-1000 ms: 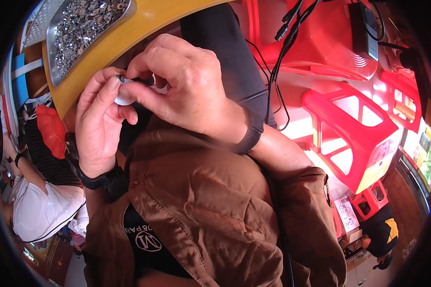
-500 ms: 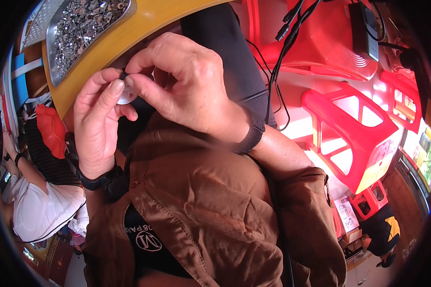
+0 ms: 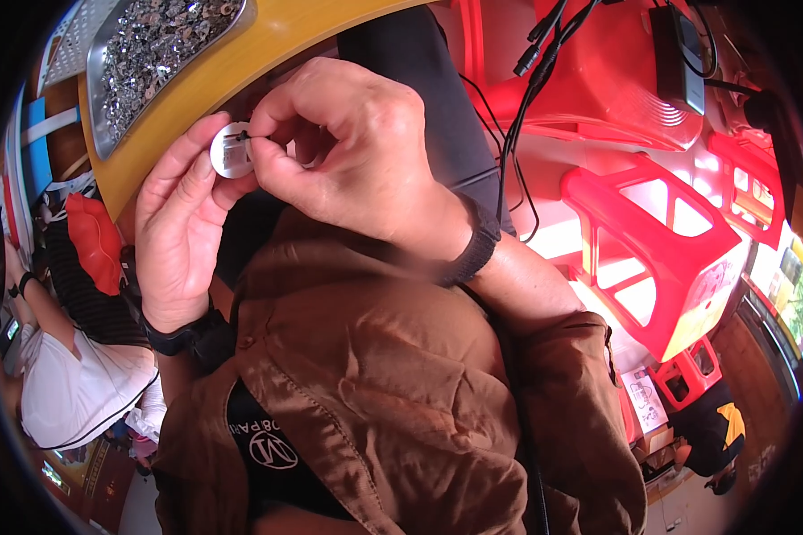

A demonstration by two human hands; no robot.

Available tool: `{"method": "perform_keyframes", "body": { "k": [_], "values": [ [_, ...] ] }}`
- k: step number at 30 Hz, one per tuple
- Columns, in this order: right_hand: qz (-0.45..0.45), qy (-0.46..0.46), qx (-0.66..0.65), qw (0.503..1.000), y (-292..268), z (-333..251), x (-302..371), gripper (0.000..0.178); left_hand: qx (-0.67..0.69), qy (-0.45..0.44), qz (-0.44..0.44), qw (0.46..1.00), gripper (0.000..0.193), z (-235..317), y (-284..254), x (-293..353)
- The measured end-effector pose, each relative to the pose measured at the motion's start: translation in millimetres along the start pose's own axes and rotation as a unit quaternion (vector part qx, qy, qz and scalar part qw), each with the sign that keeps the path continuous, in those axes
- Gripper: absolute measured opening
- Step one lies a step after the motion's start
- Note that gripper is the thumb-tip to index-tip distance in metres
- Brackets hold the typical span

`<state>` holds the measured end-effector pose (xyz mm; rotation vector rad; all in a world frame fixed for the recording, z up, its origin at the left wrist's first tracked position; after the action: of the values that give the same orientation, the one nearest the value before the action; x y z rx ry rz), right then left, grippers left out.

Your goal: Assemble small black plastic components into a white circular base.

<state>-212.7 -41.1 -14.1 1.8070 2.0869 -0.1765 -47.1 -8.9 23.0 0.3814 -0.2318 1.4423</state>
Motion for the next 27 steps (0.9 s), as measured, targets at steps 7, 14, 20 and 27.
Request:
{"method": "perform_keyframes", "body": {
  "k": [7, 14, 20, 27],
  "values": [
    [-0.027, -0.012, 0.035, 0.999, 2.1, -4.1, 0.4, 0.010, -0.005, 0.013, -0.006, 1.000, 0.027, 0.3, 0.0, 0.2],
    [-0.031, -0.034, 0.054, 0.997, 3.3, -4.2, -0.7, 0.011, -0.019, 0.015, -0.003, 1.000, 0.025, 2.0, 0.1, 0.5],
    [-0.045, -0.036, 0.076, 0.995, 3.0, -7.2, -1.2, 0.011, -0.052, 0.020, 0.007, 0.998, 0.023, 2.7, 1.6, 1.1],
    [-0.079, -0.008, 0.101, 0.992, 2.2, -13.2, -4.2, 0.012, -0.111, 0.034, 0.024, 0.993, 0.017, 1.7, -1.1, 1.4]
  ]
}}
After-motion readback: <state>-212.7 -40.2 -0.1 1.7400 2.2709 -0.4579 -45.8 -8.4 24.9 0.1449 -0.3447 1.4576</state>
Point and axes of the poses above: each hand's wrist, its own x-axis away from the middle knuckle, its own y-axis out of the palm, z = x × y, the point moved 1 cm from there along -x, towards the middle knuckle, and after that the axes turned 14 degrees about -x, right-handed, at the moved point
